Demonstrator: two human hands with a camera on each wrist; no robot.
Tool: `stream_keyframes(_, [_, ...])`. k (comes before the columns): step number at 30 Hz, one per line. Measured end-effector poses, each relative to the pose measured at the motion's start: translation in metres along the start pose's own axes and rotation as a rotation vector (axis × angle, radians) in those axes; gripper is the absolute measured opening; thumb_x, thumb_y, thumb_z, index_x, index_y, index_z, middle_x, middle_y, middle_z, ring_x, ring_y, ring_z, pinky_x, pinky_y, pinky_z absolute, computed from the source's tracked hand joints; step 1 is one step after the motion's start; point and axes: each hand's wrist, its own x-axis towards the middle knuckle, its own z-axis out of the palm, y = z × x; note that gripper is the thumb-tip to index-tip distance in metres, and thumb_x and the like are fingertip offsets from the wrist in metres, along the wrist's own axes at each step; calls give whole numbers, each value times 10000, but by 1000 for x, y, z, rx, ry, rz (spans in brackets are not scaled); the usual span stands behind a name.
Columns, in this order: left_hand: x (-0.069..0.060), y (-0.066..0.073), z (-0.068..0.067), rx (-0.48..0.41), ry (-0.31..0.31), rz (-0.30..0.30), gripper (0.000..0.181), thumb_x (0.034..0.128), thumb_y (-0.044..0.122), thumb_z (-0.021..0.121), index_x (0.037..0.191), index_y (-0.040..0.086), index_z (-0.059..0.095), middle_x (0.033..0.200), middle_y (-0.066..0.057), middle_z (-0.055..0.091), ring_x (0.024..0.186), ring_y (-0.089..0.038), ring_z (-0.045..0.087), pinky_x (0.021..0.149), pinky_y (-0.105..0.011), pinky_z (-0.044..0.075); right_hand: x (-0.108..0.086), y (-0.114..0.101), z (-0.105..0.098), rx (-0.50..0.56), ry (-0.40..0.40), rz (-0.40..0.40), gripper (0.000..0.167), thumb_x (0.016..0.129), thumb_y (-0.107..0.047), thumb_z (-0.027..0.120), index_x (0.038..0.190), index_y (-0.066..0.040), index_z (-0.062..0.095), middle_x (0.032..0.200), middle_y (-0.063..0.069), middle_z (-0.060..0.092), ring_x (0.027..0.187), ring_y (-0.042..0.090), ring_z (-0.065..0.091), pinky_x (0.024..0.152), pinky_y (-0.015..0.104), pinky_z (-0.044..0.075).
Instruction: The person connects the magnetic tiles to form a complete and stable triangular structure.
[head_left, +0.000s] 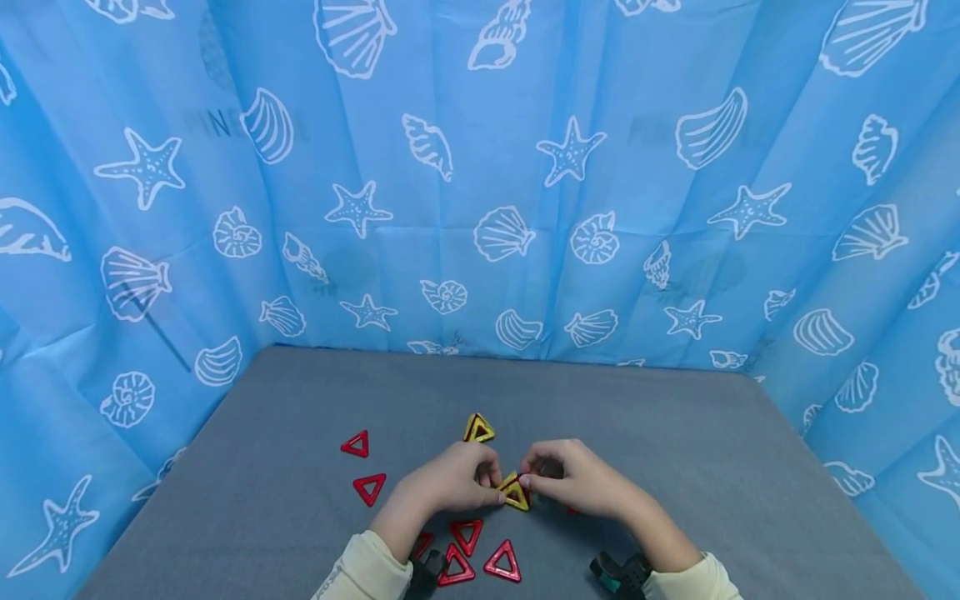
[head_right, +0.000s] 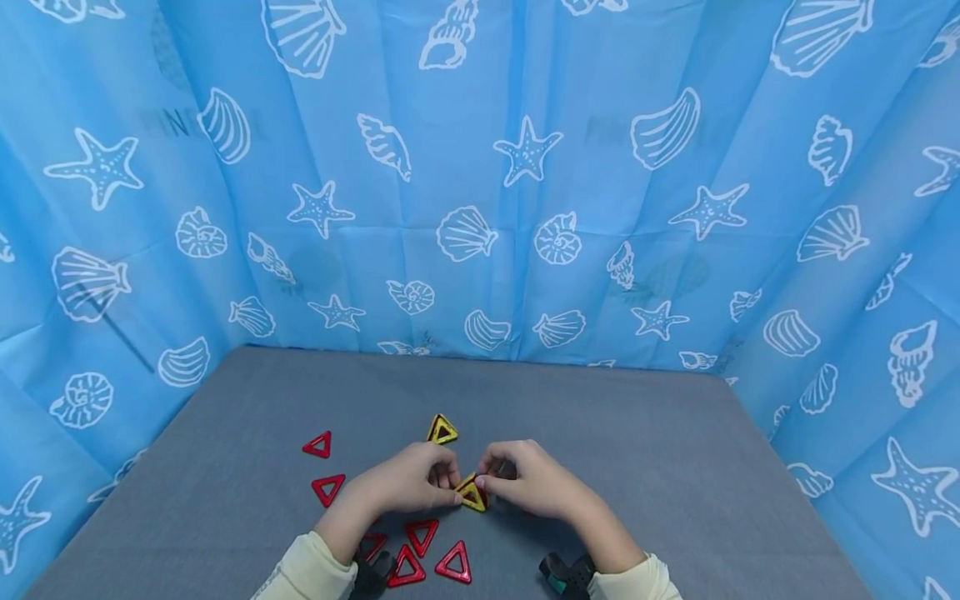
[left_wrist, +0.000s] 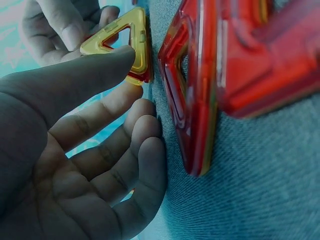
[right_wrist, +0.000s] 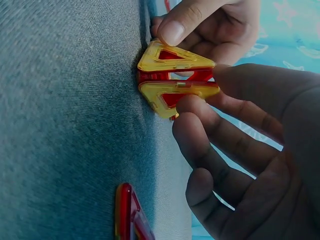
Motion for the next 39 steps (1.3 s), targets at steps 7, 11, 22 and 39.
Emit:
stream_keyframes(7, [0,0,-1,-11,-9,0,146,920,162,836,898,147,693,800,13,631,707,-127,560,654,-295,454,0,-2,-2,19,-27,-14,136,1052,-225,682,1083,-115,755,976,28,768,819,80,680,681,277,557])
stream_keyframes(11, [0,1,-2,-15,-8,0,145,923,158,834,901,141,692,802,5,636,707,-132,565,653,-298,456,0,-2,-2,6,-22,-26,139,1038,-224,703,1100,-112,757,989,22,766,794,73,663,641,279,548])
stream_keyframes(22, [-1,0,0,-27,-2,-20,143,922,160,833,902,134,695,801,-8,645,705,-143,570,644,-304,451,2,0,2,-18,-20,-38,145,1031,-193,710,1137,-105,756,993,-14,759,775,75,658,659,279,553])
stream_keyframes(39, [-3,5,-1,-28,9,-65,137,930,168,823,888,128,699,796,-22,651,708,-150,570,650,-316,448,2,1,3,-50,7,-79,153,1032,-171,710,1158,-108,769,1024,-17,773,878,75,683,759,270,568])
